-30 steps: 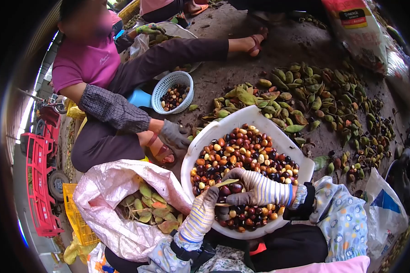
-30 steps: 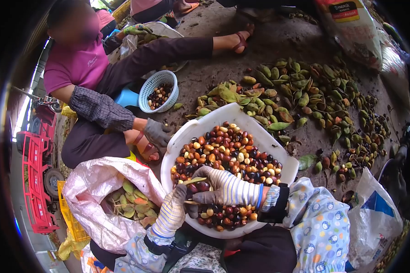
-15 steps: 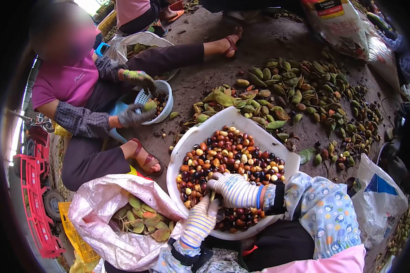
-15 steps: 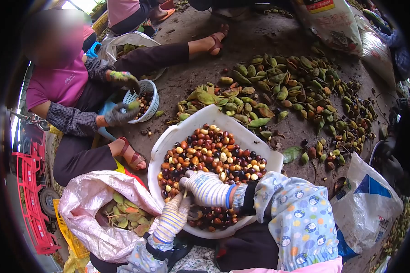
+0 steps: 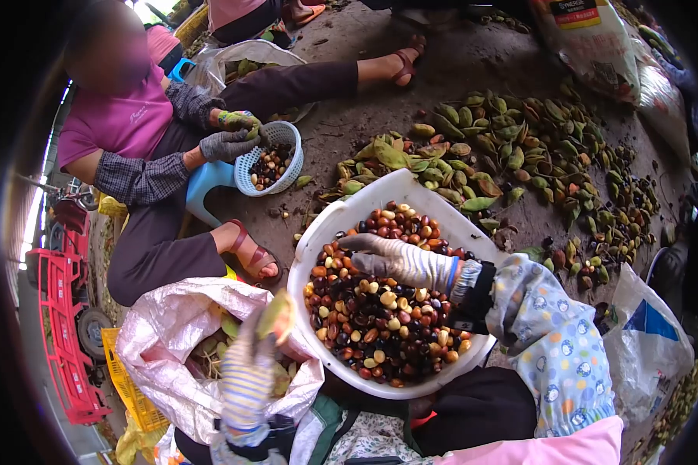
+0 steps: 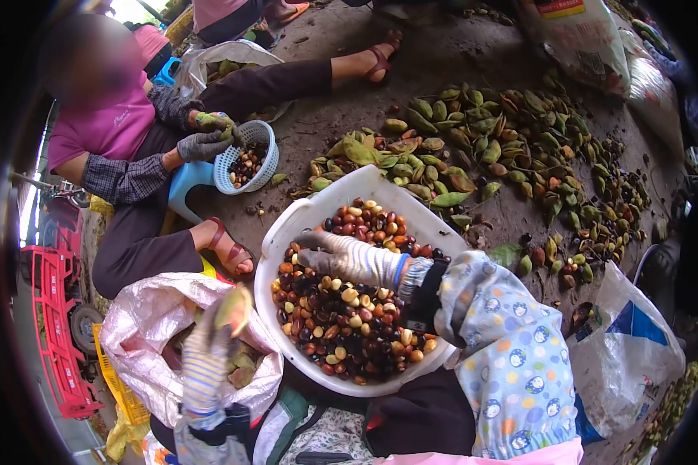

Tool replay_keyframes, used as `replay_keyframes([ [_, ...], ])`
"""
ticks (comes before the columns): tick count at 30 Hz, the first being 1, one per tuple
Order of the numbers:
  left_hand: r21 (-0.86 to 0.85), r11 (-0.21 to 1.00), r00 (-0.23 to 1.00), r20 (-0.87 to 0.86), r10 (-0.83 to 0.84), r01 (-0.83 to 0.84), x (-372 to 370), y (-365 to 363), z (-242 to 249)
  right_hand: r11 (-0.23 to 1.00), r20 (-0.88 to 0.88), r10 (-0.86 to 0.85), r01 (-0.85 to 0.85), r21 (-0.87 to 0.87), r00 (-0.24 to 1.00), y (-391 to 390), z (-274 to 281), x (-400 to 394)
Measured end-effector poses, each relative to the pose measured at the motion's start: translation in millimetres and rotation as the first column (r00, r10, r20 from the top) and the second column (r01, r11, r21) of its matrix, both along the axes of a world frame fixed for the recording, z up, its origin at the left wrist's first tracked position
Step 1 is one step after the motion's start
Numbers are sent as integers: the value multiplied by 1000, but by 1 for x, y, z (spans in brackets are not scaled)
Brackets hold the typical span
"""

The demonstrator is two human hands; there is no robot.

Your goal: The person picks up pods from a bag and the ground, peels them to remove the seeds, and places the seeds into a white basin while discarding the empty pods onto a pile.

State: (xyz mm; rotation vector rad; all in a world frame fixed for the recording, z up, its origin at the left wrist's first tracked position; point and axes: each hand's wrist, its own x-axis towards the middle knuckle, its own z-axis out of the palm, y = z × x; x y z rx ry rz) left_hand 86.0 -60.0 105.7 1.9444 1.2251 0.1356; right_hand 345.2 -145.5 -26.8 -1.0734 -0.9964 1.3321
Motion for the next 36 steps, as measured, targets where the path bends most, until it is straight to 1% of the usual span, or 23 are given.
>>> replay_keyframes([
  [2,298,939,985,-74,-156,171,-38,23,2,1000,-131,9,-10,-10,991,-1,-2,7],
  [3,257,957,985,-139,-98,131,-50,27,11,999,5,-54,54,0,999,0,-11,15],
  [4,376,898,950,-288,-122,229,-60,28,19,993,140,-118,116,20,983,2,-27,23],
  [6,371,906,941,-331,-75,203,-68,29,29,980,409,-188,196,24,893,-9,-50,39],
  [8,309,948,992,-124,-37,74,-63,24,25,957,796,-170,291,-8,581,-25,-53,38],
  [9,263,965,1000,-18,-12,16,-58,20,23,954,824,-103,289,-76,557,-30,-59,29],
  [10,204,979,1000,12,-13,11,-50,15,22,957,819,-39,258,-135,573,-39,-62,17],
  [11,281,953,993,-50,-106,116,-40,7,21,985,757,83,64,-162,648,-42,-56,10],
  [13,415,844,940,-191,-284,340,-21,-7,18,997,876,26,50,-57,481,-55,-53,-22],
  [14,378,856,936,-137,-326,353,-10,-16,17,994,800,110,-76,-81,590,-53,-49,-24],
  [16,310,844,899,-170,-405,439,12,-39,19,987,605,119,-158,11,787,-57,-23,-26],
  [18,114,877,875,-198,-441,467,23,-59,26,965,451,234,-262,-1,861,-57,0,-19],
  [19,217,796,824,-108,-556,566,16,-60,11,987,389,156,-124,-106,908,-65,12,-17],
  [20,266,719,762,-131,-634,643,20,-68,18,972,309,134,-64,-226,942,-72,29,-7],
  [23,161,687,706,-156,-691,708,18,-82,18,962,329,-19,107,-251,944,-103,44,25],
  [25,54,696,693,-175,-700,716,17,-88,23,907,293,-153,252,-338,944,-134,56,43],
  [27,118,656,667,-142,-731,745,13,-91,15,792,242,-400,466,-394,884,-166,36,61],
  [28,149,636,653,-126,-747,757,12,-92,13,692,220,-548,585,-423,807,-186,30,66],
  [30,128,630,643,-122,-756,766,12,-95,12,484,346,-803,870,-99,486,-227,-26,79],
  [32,92,624,630,-119,-767,776,14,-98,14,147,407,-867,928,-342,287,-264,-36,71],
  [34,44,603,602,-142,-786,797,13,-97,10,80,433,-863,917,-390,259,-299,-82,61],
  [35,54,584,585,-137,-799,810,12,-96,5,47,440,-853,880,-473,282,-303,-69,37],
  [36,66,565,569,-131,-812,822,11,-96,0,120,611,-709,915,-386,351,-318,-111,26],
])
